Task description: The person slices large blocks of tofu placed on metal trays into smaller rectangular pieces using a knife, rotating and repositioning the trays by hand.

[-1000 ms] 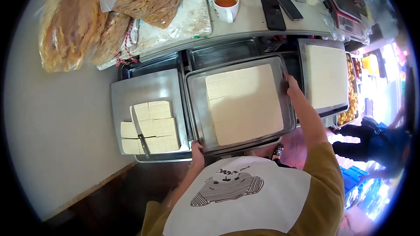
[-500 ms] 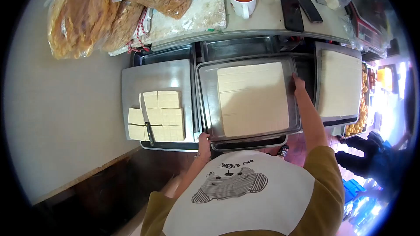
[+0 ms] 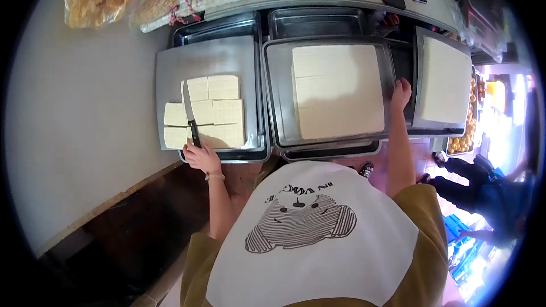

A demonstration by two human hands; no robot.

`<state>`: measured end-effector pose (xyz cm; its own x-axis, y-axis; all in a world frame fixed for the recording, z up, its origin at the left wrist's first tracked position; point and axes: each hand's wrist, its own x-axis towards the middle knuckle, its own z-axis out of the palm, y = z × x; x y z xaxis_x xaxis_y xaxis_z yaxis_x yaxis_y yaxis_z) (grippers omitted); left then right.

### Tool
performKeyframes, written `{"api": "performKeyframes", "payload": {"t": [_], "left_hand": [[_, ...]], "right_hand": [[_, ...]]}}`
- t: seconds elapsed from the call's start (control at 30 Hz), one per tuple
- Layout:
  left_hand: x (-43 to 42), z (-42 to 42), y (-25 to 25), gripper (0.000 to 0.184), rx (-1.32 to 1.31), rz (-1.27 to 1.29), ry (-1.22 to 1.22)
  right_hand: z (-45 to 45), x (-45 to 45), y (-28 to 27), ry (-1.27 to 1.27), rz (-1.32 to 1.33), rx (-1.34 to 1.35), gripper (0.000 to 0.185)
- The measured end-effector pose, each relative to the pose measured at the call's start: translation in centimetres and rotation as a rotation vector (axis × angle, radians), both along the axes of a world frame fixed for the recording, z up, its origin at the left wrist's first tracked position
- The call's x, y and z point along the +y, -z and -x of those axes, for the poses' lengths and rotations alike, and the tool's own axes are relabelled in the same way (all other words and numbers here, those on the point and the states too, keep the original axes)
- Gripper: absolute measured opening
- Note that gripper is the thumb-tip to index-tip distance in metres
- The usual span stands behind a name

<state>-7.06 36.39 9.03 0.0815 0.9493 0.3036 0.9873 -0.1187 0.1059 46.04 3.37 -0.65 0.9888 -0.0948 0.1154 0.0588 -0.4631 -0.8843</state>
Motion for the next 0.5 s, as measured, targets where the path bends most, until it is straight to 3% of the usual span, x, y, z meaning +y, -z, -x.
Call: {"api": "performKeyframes", "payload": {"t": [0.03, 0.13, 0.27, 0.5], "left_hand": [[0.5, 0.9, 0.9, 0.048, 0.042, 0.058, -0.013], [0.8, 1.7, 1.4, 0.041, -0.02, 0.029, 0.059], [1.6, 1.9, 1.1, 0.03, -0.086, -0.053, 0.033], [3.5, 3.4, 2.6, 0.029, -0.188, -0.089, 0.108]], "right_hand": [[1.9, -0.1, -0.9, 0.002, 0.036, -0.12, 0.029], [6.8, -0.9, -1.3, -0.022, -0.063, -0.1, 0.024], [13.7, 0.1, -4.1, -0.027, 0.023, -0.031, 0.023], [22.2, 5.4, -8.9, -0.158, -0.047, 0.019, 0.029]]}}
